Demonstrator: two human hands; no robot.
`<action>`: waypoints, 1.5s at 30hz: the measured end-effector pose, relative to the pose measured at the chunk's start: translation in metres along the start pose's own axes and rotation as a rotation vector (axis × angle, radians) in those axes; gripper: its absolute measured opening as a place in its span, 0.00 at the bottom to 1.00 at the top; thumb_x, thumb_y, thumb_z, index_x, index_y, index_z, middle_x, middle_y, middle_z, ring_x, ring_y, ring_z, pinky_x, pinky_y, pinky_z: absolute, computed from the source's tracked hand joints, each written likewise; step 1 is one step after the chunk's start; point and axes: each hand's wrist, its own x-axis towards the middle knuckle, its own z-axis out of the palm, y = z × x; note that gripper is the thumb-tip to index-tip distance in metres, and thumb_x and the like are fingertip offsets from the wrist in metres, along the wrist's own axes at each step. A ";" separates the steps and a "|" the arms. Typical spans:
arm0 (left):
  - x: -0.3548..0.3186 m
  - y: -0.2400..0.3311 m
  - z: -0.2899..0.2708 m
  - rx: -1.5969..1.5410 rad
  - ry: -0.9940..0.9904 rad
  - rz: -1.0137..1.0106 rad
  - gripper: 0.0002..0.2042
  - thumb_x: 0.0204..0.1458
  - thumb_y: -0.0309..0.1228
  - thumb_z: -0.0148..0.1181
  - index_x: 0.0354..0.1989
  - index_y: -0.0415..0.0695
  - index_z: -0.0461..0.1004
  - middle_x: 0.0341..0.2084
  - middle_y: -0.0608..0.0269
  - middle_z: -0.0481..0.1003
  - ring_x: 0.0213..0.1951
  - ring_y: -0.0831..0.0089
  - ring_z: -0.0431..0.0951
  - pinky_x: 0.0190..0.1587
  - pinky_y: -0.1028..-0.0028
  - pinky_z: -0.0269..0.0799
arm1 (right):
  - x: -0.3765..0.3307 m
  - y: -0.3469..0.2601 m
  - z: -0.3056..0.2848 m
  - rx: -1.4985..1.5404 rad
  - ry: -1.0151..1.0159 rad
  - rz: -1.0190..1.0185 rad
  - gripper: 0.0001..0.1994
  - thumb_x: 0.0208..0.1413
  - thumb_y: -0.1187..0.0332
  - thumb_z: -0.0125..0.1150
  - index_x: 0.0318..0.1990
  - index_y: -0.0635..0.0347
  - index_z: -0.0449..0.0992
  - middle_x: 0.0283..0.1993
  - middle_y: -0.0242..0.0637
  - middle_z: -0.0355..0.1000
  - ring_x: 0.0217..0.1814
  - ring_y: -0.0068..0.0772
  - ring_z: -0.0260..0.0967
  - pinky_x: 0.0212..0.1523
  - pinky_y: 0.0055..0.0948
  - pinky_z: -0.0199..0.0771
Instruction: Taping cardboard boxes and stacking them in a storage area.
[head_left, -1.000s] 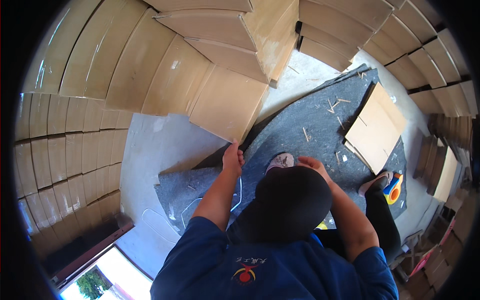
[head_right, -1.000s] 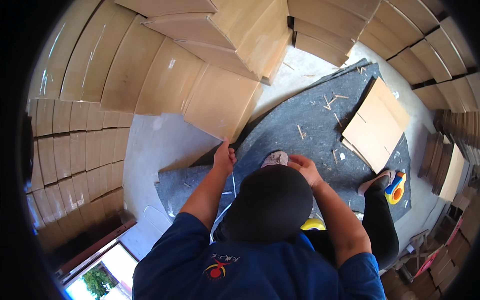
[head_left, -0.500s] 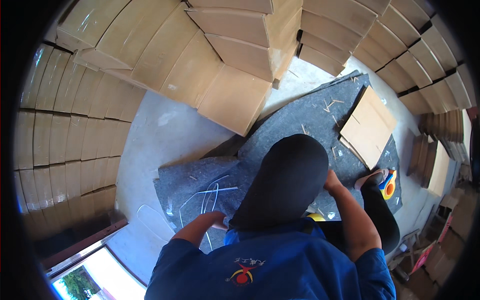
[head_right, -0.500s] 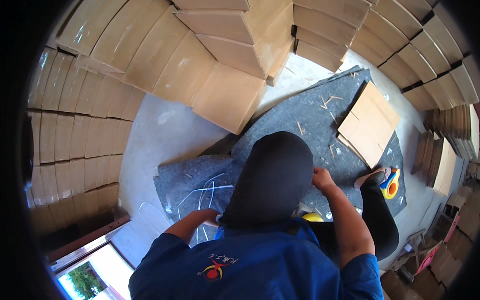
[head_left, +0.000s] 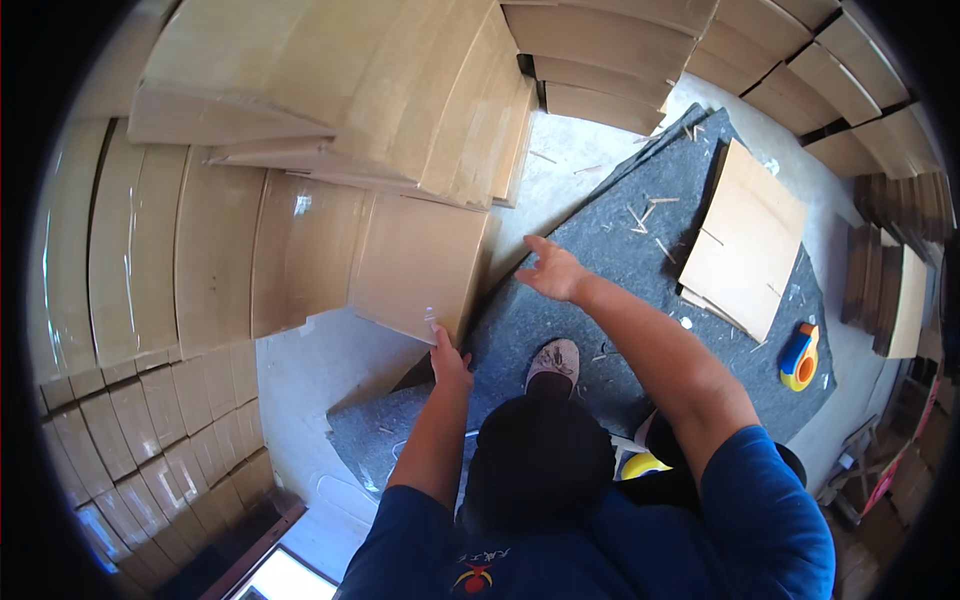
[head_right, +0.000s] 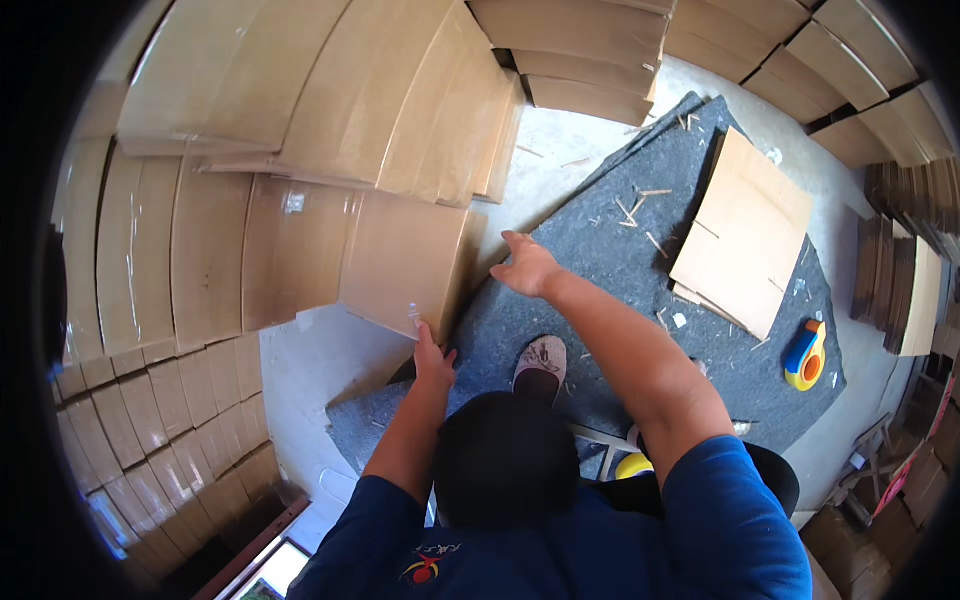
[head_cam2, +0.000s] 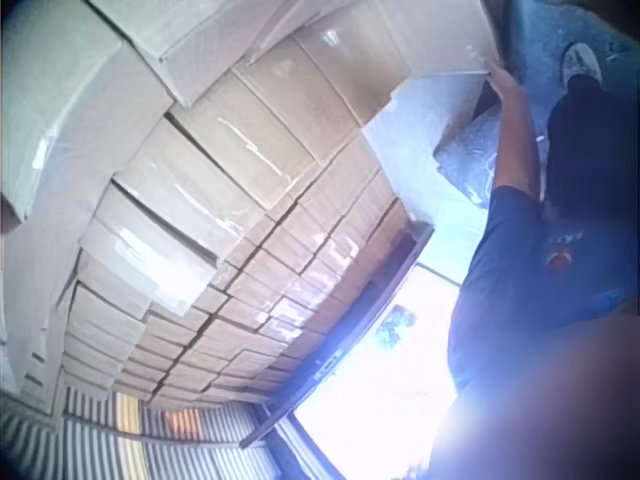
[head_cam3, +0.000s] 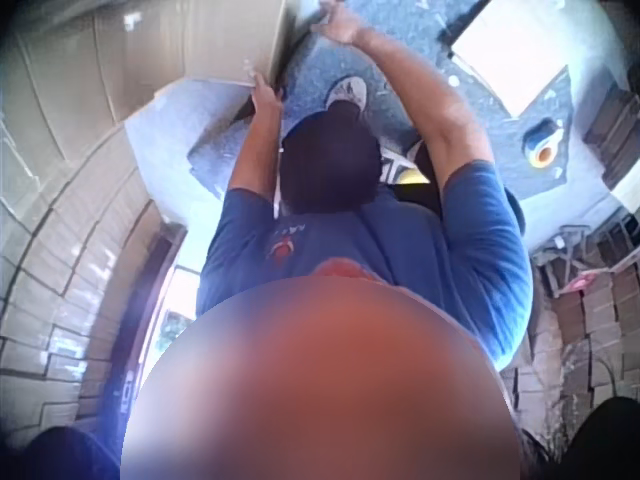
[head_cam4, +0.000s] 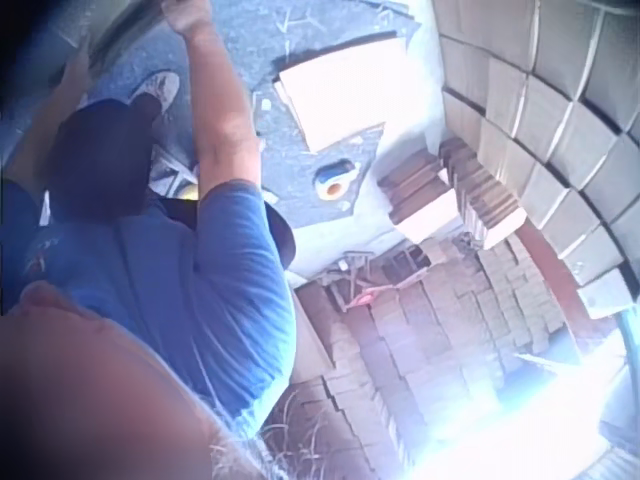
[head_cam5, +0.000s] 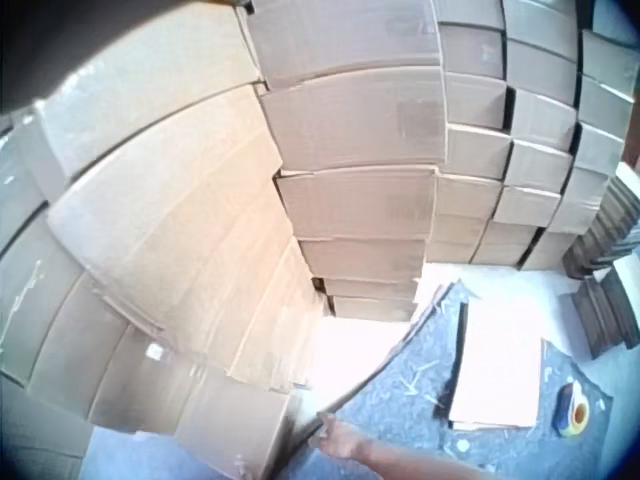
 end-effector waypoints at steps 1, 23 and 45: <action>0.004 0.000 -0.008 0.029 0.018 0.004 0.37 0.56 0.63 0.50 0.67 0.51 0.57 0.61 0.63 0.63 0.56 0.64 0.66 0.50 0.59 0.67 | 0.018 -0.013 0.001 -0.004 -0.035 0.011 0.39 0.52 0.58 0.62 0.70 0.65 0.55 0.70 0.54 0.58 0.72 0.50 0.55 0.71 0.37 0.57; -0.246 0.063 -0.037 0.298 0.066 -0.360 0.31 0.64 0.53 0.44 0.68 0.45 0.52 0.61 0.47 0.63 0.58 0.50 0.69 0.59 0.52 0.66 | -0.147 0.009 -0.083 0.231 -0.012 -0.118 0.33 0.46 0.65 0.64 0.62 0.66 0.64 0.61 0.52 0.65 0.64 0.54 0.61 0.65 0.44 0.62; -0.674 0.235 0.054 0.802 -0.846 0.722 0.21 0.60 0.39 0.58 0.56 0.37 0.69 0.42 0.48 0.78 0.43 0.62 0.80 0.45 0.67 0.75 | -0.613 -0.161 -0.296 0.855 0.939 0.170 0.37 0.48 0.81 0.58 0.69 0.59 0.54 0.66 0.40 0.60 0.68 0.36 0.58 0.61 0.36 0.62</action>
